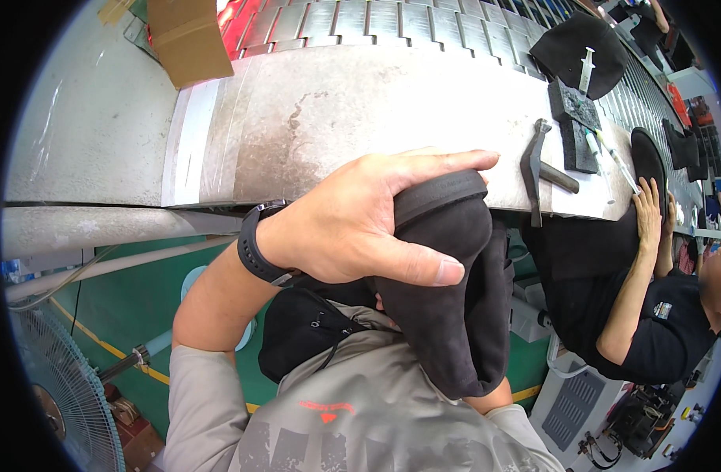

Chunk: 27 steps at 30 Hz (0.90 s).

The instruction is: The person attaches soles onto boot uppers by aligning and pressing them together firmly along the edges by hand, then places the assembled boots onto the conveyor belt.

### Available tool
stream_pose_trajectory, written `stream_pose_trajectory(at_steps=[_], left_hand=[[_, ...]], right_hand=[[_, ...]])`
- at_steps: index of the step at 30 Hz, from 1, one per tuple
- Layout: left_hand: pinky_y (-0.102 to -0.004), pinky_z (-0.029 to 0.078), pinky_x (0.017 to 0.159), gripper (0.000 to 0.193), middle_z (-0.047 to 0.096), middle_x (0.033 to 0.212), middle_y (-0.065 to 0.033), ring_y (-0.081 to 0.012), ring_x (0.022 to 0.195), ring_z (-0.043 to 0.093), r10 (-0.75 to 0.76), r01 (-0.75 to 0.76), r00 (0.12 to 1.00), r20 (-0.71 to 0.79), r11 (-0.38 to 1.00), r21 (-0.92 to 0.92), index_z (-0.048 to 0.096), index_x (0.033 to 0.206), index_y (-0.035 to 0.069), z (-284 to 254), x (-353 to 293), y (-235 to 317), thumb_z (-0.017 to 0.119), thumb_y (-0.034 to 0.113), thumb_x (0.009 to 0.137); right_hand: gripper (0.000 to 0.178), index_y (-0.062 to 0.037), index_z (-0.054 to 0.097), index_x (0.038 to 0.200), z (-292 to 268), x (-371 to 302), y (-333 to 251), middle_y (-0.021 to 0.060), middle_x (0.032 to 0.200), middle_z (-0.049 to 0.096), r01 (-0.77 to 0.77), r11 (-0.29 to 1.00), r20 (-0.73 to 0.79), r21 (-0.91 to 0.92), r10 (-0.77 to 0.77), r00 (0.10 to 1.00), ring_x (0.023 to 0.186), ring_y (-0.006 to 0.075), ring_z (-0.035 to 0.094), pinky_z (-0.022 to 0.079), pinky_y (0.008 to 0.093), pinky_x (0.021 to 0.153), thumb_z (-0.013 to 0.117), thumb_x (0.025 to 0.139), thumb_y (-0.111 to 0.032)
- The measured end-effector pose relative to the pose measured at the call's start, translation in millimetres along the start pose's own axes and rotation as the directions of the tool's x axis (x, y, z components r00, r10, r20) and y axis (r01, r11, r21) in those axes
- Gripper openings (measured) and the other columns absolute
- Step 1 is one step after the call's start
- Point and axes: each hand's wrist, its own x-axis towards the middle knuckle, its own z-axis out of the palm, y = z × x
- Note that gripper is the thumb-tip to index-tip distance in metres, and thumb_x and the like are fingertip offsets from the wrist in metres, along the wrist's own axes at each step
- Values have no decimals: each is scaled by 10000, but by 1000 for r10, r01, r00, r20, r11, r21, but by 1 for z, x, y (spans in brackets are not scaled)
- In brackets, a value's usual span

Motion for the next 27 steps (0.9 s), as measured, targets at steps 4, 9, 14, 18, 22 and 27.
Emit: stream_pose_trajectory(at_steps=[4,9,14,18,22,27], left_hand=[[-347,479,1141,988,652,1466,-153,-200,1273,635,-47,47,999,6,998,-45,440,1619,-50,4,2,-1,918,186,787],[-336,511,1097,1026,637,1488,-201,-197,1241,678,-34,79,989,-142,943,323,391,1637,-58,10,0,28,917,171,787],[-372,591,967,768,764,1220,-208,-344,1092,769,277,-211,961,-27,790,575,637,1450,1,6,9,17,919,165,754],[-381,599,938,797,761,1220,-209,-360,1080,762,124,-149,988,89,667,730,621,1465,12,5,22,52,927,173,748],[-389,605,884,883,736,1278,-220,-347,1057,761,129,-134,989,66,645,752,579,1510,21,10,32,48,966,225,743],[-365,596,1032,832,688,1440,-201,-230,1238,713,118,-92,983,-139,979,180,541,1553,-23,11,14,26,930,64,822]], right_hand=[[634,-78,251,1639,-6,0,10,168,1425,570,16,997,14,-80,-15,1000,1194,236,684,633,335,956,603,1121,-181],[590,-80,284,1640,-11,-3,11,171,1431,576,46,983,30,-178,-41,999,1186,241,687,633,339,955,573,1141,-206],[509,-67,341,1561,-15,-7,16,158,1334,593,65,981,37,-185,-59,998,1113,229,688,622,332,901,580,1125,-179],[437,-54,391,1481,-17,-9,14,144,1236,610,92,981,70,-169,-81,994,1042,216,689,612,325,847,593,1105,-146],[365,-41,441,1402,-16,-10,14,131,1138,626,131,983,140,-127,-113,984,971,203,689,601,317,792,607,1084,-114],[275,-25,504,1302,-21,-9,17,114,1015,646,245,949,285,-199,-183,941,882,187,690,587,307,725,623,1059,-73]])
